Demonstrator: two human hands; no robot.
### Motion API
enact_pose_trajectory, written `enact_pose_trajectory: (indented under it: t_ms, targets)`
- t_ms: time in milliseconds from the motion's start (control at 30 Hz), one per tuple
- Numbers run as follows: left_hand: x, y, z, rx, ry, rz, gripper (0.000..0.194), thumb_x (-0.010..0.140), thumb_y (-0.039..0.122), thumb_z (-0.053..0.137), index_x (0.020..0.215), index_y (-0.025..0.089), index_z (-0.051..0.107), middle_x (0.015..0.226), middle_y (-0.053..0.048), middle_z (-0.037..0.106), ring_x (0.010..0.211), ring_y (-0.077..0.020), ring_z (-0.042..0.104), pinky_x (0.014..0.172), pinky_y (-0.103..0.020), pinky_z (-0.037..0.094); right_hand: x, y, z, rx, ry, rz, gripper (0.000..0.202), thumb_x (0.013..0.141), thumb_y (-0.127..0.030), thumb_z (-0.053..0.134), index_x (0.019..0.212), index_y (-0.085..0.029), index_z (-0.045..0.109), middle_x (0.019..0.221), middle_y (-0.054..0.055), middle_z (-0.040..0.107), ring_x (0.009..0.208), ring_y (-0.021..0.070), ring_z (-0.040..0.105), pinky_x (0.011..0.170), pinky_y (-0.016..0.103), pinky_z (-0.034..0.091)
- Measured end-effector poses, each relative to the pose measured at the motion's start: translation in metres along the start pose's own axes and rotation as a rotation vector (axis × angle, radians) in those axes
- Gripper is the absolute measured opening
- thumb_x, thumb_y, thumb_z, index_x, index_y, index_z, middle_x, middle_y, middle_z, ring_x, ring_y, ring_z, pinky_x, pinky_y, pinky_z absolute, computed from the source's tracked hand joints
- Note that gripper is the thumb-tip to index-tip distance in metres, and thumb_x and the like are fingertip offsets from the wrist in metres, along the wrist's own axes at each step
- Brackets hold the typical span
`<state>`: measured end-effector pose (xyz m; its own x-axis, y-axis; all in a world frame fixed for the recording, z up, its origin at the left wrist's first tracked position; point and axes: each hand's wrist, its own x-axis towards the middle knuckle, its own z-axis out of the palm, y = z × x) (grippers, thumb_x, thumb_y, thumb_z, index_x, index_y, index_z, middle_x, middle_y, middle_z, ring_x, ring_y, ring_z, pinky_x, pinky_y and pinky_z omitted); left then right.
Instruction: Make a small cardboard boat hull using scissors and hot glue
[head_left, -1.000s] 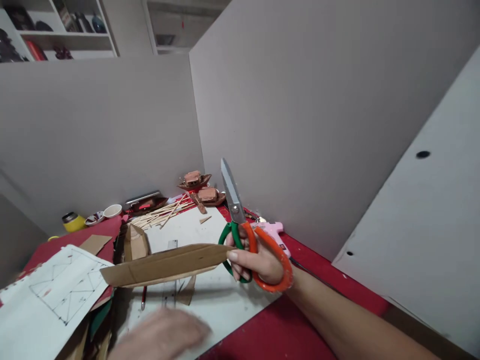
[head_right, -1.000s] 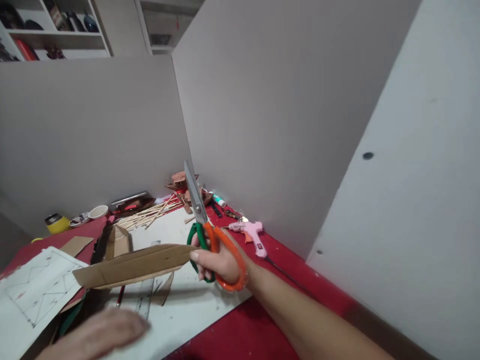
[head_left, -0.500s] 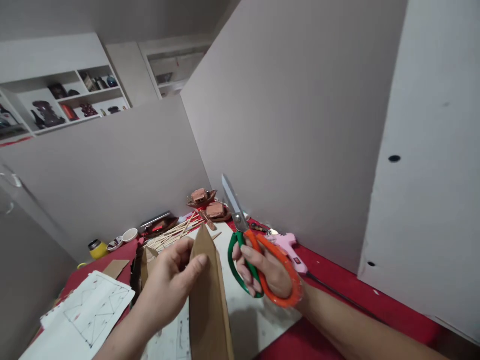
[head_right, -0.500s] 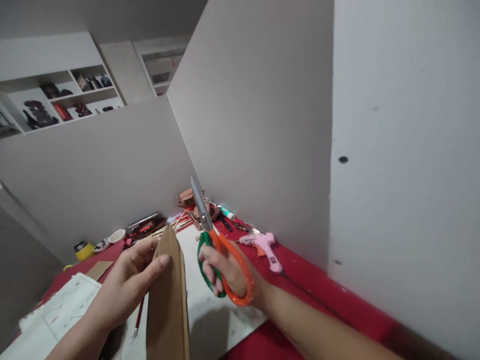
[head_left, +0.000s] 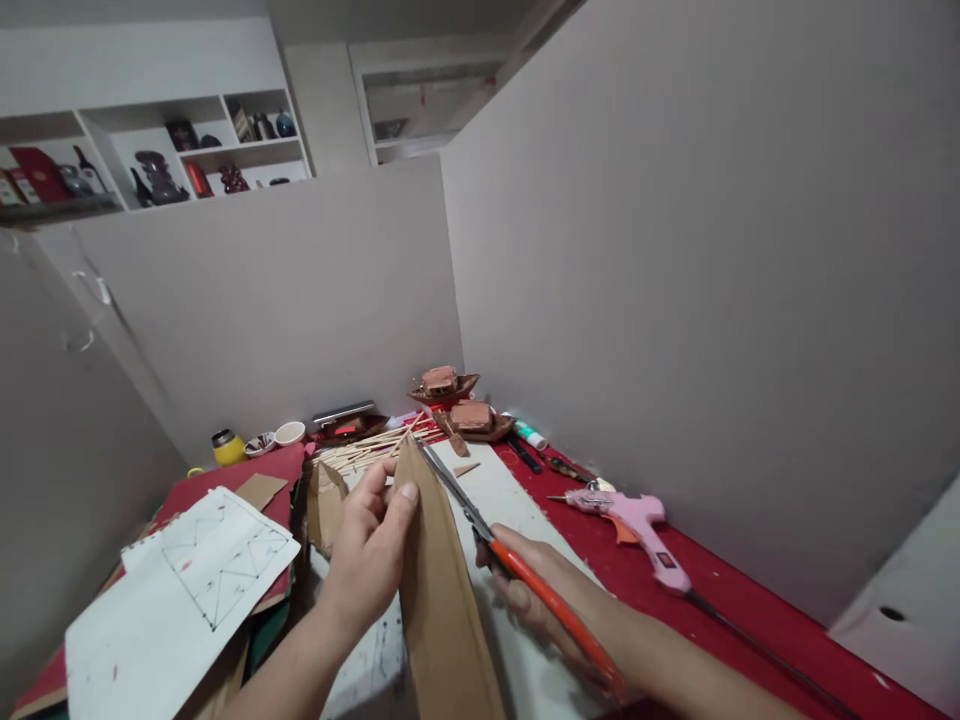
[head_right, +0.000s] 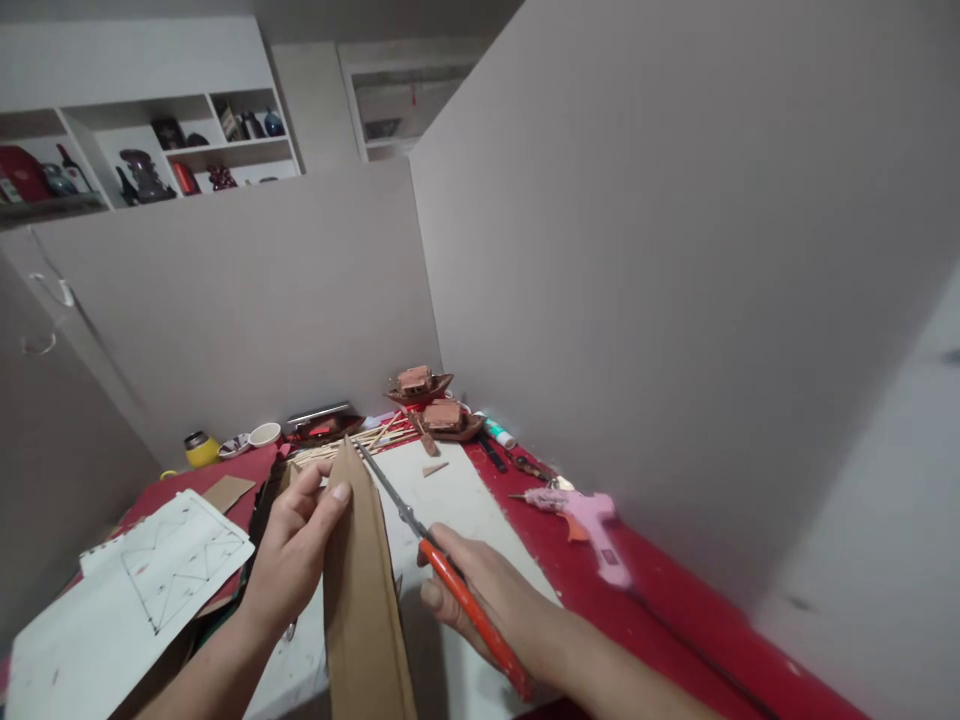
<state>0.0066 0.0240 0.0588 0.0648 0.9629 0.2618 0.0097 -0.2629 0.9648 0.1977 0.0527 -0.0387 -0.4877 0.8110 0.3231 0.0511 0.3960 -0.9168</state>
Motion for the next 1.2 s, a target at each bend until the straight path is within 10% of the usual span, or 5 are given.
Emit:
enact_pose_trajectory:
  t_ms: [933, 1200]
  targets:
    - [0.003, -0.022, 0.002, -0.156, -0.112, 0.018, 0.016, 0.093, 0.035, 0.053, 0.104, 0.023, 0.054, 0.083, 0.002, 0.068, 0.066, -0.0122, 0.063, 0.062, -0.022, 0.049, -0.004, 0.016, 0.003, -0.215, -0.071, -0.006, 0.041, 0.092, -0.058, 0.043, 0.075, -0.021, 0.040, 0.067, -0.005, 0.032, 0.061, 0.0117, 0.030, 0.054, 0.024, 0.028]
    - [0.003, -0.024, -0.003, -0.121, -0.097, -0.014, 0.016, 0.092, 0.037, 0.053, 0.101, 0.025, 0.057, 0.075, 0.004, 0.064, 0.060, -0.0100, 0.057, 0.058, -0.019, 0.046, -0.001, 0.000, 0.000, -0.278, -0.167, -0.042, 0.048, 0.091, -0.066, 0.031, 0.082, -0.020, 0.044, 0.071, -0.001, 0.046, 0.062, 0.0138, 0.039, 0.057, 0.026, 0.034]
